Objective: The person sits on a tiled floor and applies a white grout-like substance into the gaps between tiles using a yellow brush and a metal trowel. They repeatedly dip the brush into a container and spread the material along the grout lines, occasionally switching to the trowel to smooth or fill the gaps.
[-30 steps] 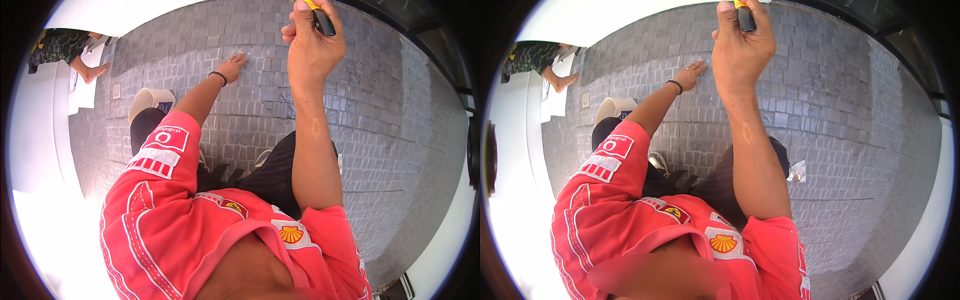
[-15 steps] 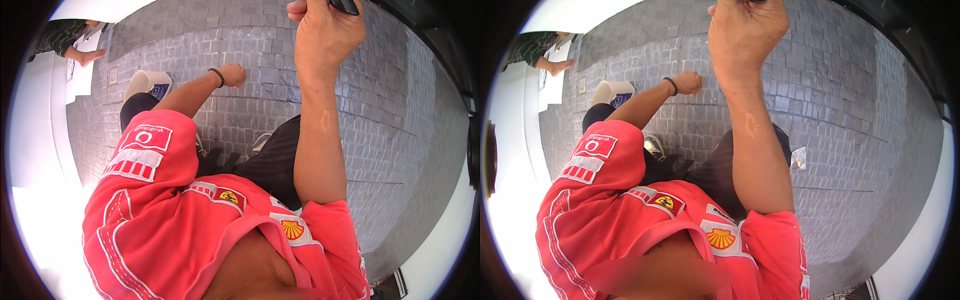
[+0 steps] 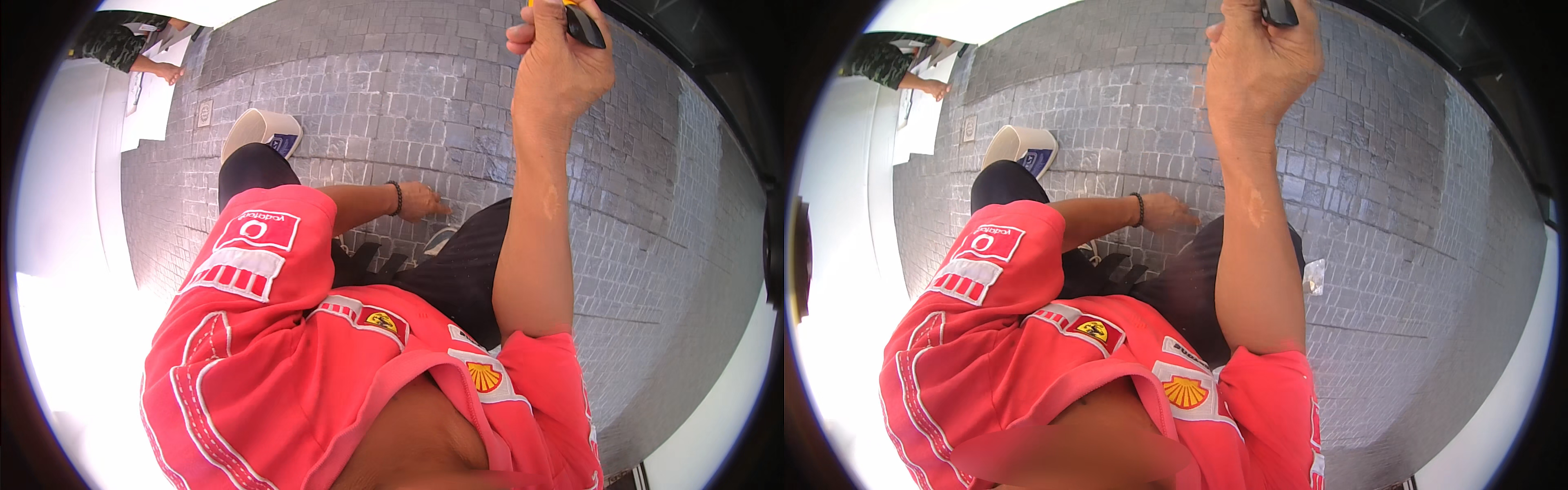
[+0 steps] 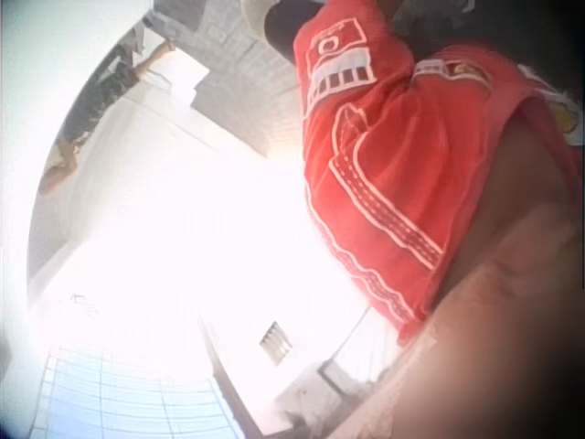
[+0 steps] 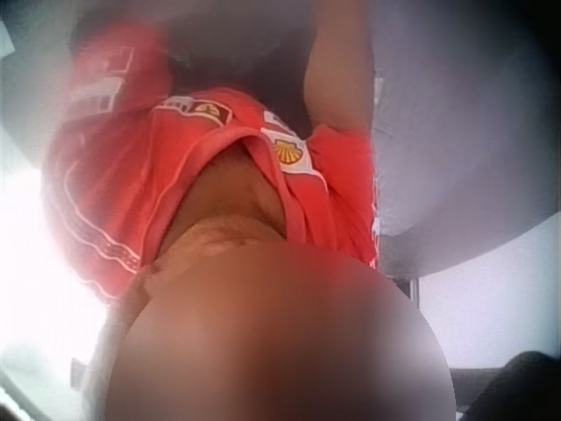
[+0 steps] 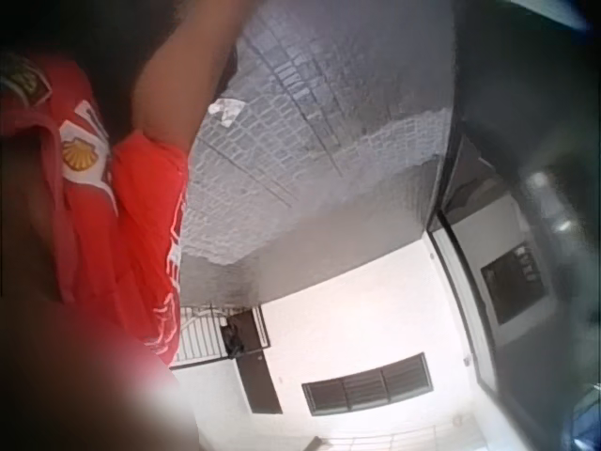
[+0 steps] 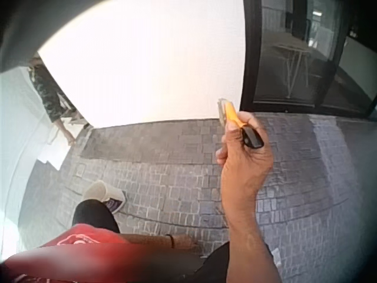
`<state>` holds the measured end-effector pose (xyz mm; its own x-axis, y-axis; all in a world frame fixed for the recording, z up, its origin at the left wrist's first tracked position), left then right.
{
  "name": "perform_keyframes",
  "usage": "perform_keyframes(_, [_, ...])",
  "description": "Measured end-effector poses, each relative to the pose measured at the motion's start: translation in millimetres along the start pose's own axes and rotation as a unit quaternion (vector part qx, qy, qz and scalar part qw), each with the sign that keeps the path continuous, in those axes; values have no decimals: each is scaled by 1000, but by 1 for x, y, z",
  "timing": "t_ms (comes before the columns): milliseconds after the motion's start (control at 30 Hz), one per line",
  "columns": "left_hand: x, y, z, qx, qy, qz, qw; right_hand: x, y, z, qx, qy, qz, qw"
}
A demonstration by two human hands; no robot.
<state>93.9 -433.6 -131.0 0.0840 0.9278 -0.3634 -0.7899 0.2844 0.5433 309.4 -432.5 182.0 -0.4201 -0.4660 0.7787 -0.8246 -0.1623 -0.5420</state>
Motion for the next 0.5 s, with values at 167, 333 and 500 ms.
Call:
perform_keyframes(167, [6,13,-9,29,37,60,997,11,-1,-15,55,68,-65,994])
perform_keyframes(333, [68,15,33,-48,157,142,976,27,5,-33,120,47,-125,984])
perform_keyframes(500, [179,44,65,-216,177,447,850,38,17,-32,154,10,-117,981])
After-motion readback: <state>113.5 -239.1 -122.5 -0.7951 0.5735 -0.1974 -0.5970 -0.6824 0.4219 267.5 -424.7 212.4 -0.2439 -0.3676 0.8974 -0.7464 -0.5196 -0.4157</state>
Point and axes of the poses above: each hand's wrist, its own y-axis away from the middle knuckle, its own z-axis out of the back of the hand, x = y × z, the point moved 3 cm from there along -y, towards the middle knuckle, and after that the axes turned 12 degrees about z, right-handed, at the moved point
